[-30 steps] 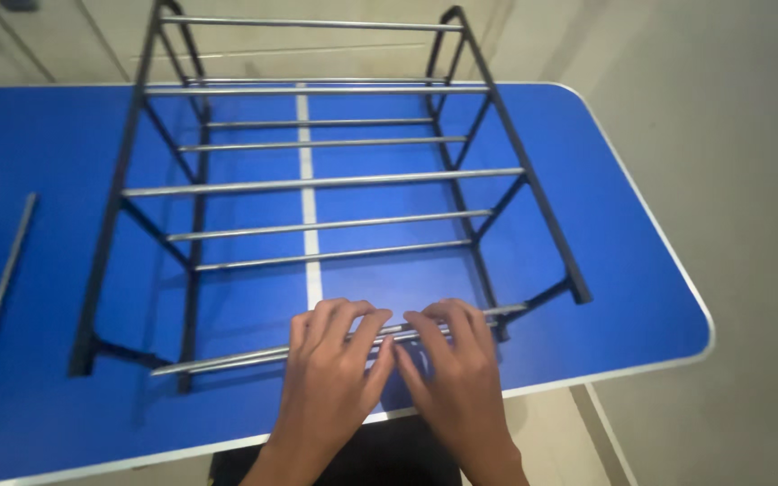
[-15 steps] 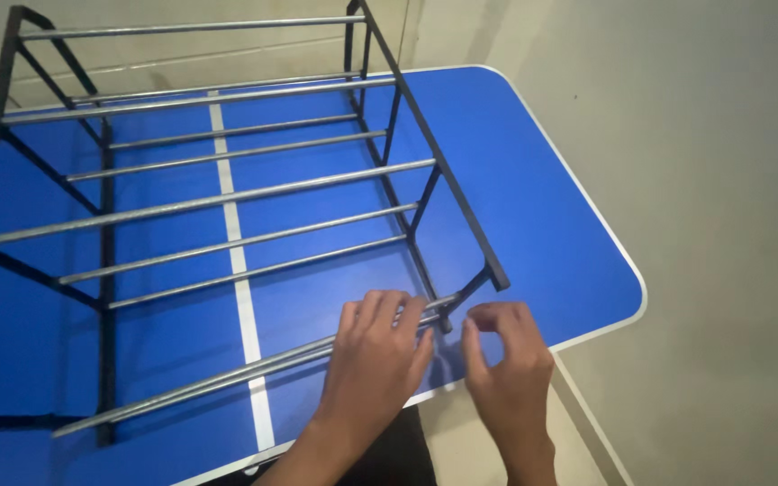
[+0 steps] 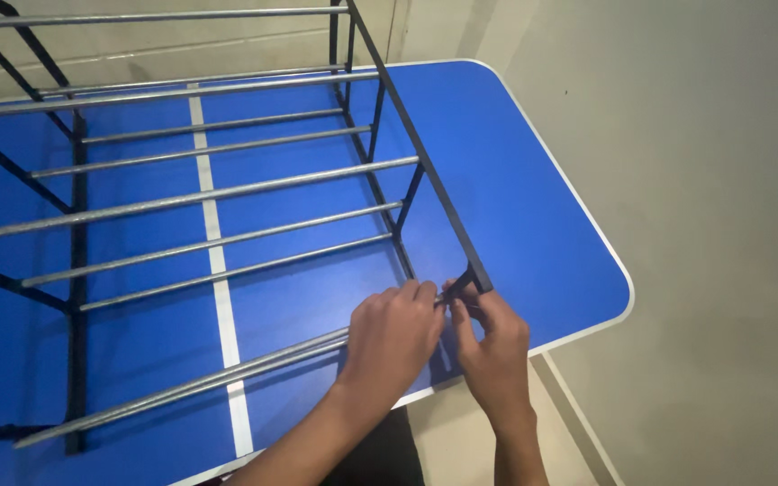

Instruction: The person removes multiple horizontal metal rods from a black metal rack frame placed on a blue table. The rods are taken out one by one and set aside on the table surface.

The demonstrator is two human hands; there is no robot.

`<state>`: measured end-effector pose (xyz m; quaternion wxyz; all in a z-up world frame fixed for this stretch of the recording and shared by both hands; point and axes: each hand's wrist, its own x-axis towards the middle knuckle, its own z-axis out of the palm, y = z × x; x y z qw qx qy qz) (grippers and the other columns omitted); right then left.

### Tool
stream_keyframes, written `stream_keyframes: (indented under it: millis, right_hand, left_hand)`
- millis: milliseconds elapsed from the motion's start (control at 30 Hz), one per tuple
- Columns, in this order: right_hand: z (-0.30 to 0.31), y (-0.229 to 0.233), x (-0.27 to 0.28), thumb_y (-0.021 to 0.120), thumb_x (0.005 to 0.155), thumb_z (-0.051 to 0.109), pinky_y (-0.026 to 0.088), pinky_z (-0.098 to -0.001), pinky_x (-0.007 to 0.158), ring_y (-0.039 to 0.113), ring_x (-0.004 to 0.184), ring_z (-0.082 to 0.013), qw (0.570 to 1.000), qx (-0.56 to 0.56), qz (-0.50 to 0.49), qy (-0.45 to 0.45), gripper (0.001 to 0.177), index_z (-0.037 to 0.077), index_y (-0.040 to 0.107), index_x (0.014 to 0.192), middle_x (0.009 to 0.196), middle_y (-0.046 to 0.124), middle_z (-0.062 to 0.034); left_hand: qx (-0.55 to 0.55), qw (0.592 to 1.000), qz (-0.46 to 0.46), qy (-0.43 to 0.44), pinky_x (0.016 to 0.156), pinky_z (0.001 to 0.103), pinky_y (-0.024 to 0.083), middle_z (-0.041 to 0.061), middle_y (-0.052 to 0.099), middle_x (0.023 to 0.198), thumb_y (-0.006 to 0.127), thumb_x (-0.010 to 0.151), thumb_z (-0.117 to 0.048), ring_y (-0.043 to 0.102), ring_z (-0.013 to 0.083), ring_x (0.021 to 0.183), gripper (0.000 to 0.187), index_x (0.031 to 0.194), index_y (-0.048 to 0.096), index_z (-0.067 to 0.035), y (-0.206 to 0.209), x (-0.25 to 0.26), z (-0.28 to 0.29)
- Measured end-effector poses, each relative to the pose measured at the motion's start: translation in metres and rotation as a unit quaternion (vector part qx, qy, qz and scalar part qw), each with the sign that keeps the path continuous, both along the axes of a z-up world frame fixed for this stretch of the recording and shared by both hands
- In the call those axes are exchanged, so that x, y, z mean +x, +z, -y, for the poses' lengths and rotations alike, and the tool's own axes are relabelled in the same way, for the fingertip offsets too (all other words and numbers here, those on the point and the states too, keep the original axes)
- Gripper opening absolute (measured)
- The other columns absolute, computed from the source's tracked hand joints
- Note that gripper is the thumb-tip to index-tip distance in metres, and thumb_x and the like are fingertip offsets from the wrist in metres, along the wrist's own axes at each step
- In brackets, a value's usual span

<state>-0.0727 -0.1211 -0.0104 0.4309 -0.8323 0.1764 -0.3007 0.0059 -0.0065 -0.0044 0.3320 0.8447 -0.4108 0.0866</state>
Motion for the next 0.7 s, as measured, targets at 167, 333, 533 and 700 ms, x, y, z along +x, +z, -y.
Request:
stream_keyframes:
  millis: [167, 333, 533, 700]
  right_hand:
    - [0.003, -0.001, 0.001, 0.066, 0.092, -0.001, 0.062, -0.0324, 0.081, 0.08, 0.094, -0.0223, 1.0, -0.006, -0.004, -0.002, 0.018, -0.002, 0.071, 0.11, 0.1, 0.079, -0.0138]
    - [0.003, 0.0, 0.002, 0.067, 0.09, -0.001, 0.061, -0.0327, 0.083, 0.08, 0.094, -0.0227, 1.0, 0.01, 0.002, 0.014, 0.018, -0.003, 0.07, 0.107, 0.097, 0.079, -0.0139]
    - [0.005, 0.0, 0.002, 0.066, 0.091, 0.0, 0.062, -0.0323, 0.083, 0.081, 0.093, -0.0218, 0.999, 0.02, -0.002, 0.027, 0.015, -0.002, 0.071, 0.105, 0.095, 0.079, -0.0131]
    - [0.006, -0.001, 0.002, 0.065, 0.092, 0.0, 0.062, -0.0324, 0.084, 0.08, 0.094, -0.021, 0.999, 0.026, -0.004, 0.026, 0.016, -0.002, 0.07, 0.107, 0.095, 0.078, -0.0122]
  left_hand:
    - [-0.001, 1.0, -0.016, -0.002, 0.054, 0.042, 0.056, 0.01, 0.07, 0.077, 0.069, 0.09, -0.021, 0.072, 0.0307, 0.065, 0.015, 0.092, 0.071, -0.007, 0.001, 0.003, 0.001]
    - [0.018, 0.998, -0.052, -0.012, 0.054, 0.044, 0.056, 0.012, 0.072, 0.079, 0.068, 0.092, -0.025, 0.071, 0.0343, 0.065, 0.019, 0.09, 0.07, -0.007, 0.006, 0.006, -0.002]
    - [0.035, 0.996, -0.078, -0.012, 0.056, 0.046, 0.055, 0.013, 0.072, 0.078, 0.068, 0.093, -0.027, 0.071, 0.0363, 0.066, 0.022, 0.086, 0.068, -0.006, 0.01, 0.006, -0.004]
    - [0.079, 0.991, -0.109, 0.004, 0.059, 0.047, 0.055, 0.015, 0.072, 0.076, 0.07, 0.092, -0.031, 0.071, 0.0376, 0.068, 0.027, 0.084, 0.069, -0.005, 0.014, 0.006, -0.008]
